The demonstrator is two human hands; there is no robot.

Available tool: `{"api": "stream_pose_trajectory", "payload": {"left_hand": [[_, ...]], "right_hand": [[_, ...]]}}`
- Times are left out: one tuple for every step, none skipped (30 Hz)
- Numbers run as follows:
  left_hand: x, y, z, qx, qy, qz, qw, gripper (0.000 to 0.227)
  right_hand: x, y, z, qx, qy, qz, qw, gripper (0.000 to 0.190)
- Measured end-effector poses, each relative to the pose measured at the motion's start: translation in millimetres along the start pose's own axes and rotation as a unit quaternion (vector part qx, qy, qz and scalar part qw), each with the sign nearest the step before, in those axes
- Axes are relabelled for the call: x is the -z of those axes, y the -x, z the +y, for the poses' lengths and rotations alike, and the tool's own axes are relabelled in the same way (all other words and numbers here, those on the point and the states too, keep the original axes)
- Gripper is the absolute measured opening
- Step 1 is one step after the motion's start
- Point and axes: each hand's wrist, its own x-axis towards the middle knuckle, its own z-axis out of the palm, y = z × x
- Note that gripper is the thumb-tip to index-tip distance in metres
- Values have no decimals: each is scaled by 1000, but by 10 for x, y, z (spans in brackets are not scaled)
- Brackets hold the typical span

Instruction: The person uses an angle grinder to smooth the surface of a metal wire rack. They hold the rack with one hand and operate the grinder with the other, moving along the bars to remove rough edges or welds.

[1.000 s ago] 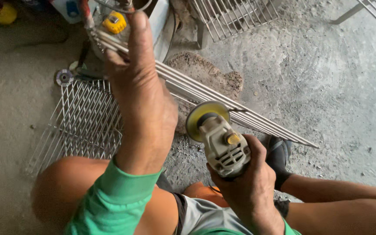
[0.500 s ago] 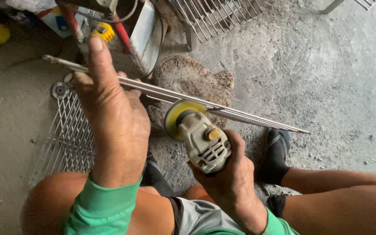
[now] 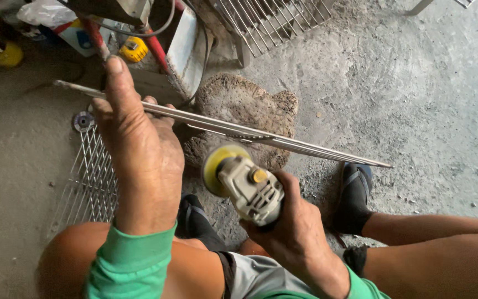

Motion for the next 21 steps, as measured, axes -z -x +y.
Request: {"api": "stream_pose_trajectory", "payload": {"left_hand": [[-7, -23, -12, -1, -3, -2, 1000, 73], [-4, -46, -31, -4, -5, 0, 1000, 72], [18, -72, -54, -7, -7, 1, 1000, 72], [66, -83, -98, -22, 8, -17, 1000, 71], [107, -119, -141, -38, 22, -36, 998, 70], [114, -201, -173, -59, 40, -62, 996, 69], [120, -289, -188, -31, 17, -50, 998, 67], [117, -387, -185, -8, 0, -40, 999, 65], [114, -468, -178, 16, -17, -29, 999, 62], [117, -524, -183, 16, 3, -47, 999, 60], [141, -532, -188, 16, 23, -66, 997, 58], [60, -603, -199, 7, 47, -97, 994, 58], [10, -588, -231, -67, 20, -113, 991, 62], [1, -480, -293, -143, -5, -124, 982, 70], [-49, -432, -354, -219, -28, -132, 966, 80], [-27, -343, -418, -193, -115, -113, 968, 78], [-2, -236, -495, -166, -200, -91, 961, 77], [57, -96, -548, -127, -291, -70, 946, 75], [102, 32, -573, -80, -272, -97, 954, 65], [117, 113, -543, -35, -254, -125, 959, 56], [84, 164, -489, 10, -234, -152, 960, 51]], "right_hand": [[30, 19, 5, -21, -2, -32, 999, 90], [52, 39, 28, -20, 7, -33, 999, 91], [61, 79, 69, -20, 16, -34, 999, 92], [73, 190, 128, -25, 24, -45, 998, 93], [81, 306, 209, -38, 18, -52, 998, 95], [77, 381, 315, -46, 11, -49, 998, 97], [88, 474, 432, -55, 5, -46, 997, 100], [108, 556, 564, -50, -24, -41, 998, 99], [123, 641, 699, -45, -52, -36, 997, 99], [182, 745, 842, -42, -76, -31, 996, 99], [257, 844, 980, -57, -84, -37, 994, 89], [303, 830, 1130, -64, -94, -29, 993, 79], [343, 835, 1245, -70, -104, -21, 992, 69], [440, 769, 1365, 21, -132, -21, 991, 67], [514, 661, 1462, 112, -157, -24, 981, 64], [619, 639, 1506, 59, -146, 23, 987, 64], [725, 630, 1509, 5, -135, 70, 988, 64], [813, 721, 1443, -59, -125, 113, 984, 64], [934, 755, 1354, -58, -210, 68, 974, 85], [1050, 741, 1231, -57, -296, 23, 953, 108], [1140, 725, 1071, -40, -251, 42, 966, 106]]}}
